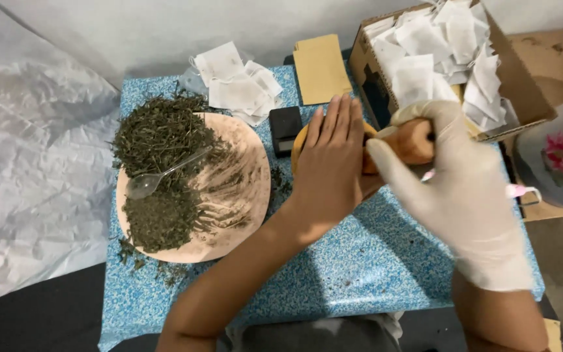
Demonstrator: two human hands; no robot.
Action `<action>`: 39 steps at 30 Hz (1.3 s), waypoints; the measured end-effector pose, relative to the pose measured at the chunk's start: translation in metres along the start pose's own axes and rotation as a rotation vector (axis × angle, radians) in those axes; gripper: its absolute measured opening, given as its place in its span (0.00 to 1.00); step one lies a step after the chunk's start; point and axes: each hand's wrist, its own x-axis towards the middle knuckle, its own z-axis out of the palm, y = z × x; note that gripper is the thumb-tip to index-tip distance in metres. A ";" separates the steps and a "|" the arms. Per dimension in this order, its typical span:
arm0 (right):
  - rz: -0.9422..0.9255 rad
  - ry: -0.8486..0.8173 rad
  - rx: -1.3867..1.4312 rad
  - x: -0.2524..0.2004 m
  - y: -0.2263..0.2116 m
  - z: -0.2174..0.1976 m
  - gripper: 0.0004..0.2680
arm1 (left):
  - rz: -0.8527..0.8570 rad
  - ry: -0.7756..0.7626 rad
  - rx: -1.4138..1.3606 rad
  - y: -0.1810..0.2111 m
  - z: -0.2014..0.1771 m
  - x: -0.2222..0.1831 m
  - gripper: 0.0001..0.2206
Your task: Grinding dried tea leaves with a mortar and pestle and filling them into tea bags.
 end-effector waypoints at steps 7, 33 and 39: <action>-0.017 -0.020 0.066 0.010 0.003 0.002 0.18 | -0.020 0.020 -0.021 -0.009 -0.001 0.007 0.60; -0.346 0.236 0.513 0.023 0.043 0.056 0.21 | -0.005 0.471 -1.058 -0.023 0.024 -0.077 0.61; -0.243 0.051 0.771 0.012 0.034 0.060 0.25 | -0.140 0.354 -1.173 -0.020 0.036 -0.084 0.62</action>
